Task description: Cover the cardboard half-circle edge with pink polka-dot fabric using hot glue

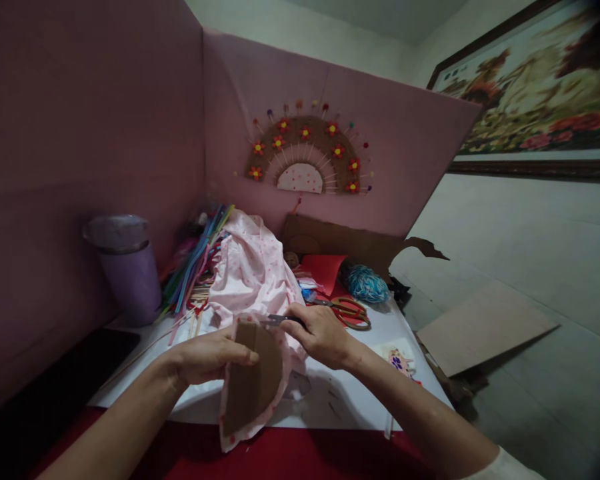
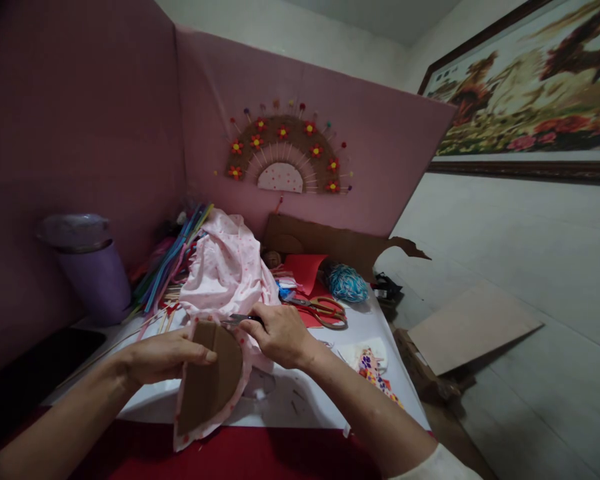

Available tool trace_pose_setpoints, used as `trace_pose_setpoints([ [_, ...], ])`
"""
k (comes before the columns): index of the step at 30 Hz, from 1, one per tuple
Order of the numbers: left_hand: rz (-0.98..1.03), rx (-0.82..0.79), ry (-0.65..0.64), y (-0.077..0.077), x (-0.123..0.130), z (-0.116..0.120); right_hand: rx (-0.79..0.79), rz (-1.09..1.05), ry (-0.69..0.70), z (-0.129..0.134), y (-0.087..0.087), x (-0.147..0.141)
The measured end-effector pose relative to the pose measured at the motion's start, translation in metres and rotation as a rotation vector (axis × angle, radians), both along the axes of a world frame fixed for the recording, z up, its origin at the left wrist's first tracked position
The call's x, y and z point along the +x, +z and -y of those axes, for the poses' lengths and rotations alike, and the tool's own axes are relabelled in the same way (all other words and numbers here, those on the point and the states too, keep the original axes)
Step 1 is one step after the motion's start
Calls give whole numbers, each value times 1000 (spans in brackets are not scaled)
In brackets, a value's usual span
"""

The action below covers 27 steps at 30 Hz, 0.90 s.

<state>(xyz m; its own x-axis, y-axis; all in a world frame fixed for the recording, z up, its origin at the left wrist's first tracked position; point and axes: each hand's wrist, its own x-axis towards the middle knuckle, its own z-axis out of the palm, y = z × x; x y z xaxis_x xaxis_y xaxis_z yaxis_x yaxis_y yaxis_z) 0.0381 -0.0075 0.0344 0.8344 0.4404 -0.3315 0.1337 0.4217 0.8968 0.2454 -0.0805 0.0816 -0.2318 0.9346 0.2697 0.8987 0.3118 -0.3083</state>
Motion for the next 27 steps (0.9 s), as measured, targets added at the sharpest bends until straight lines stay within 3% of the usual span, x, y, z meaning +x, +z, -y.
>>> trace_pose_setpoints([
  [17,10,5,-31,2,1,2,41,34,1,-7,-3,-3],
  [27,-1,9,-21,1,2,2,-13,2,49,-6,0,-3],
])
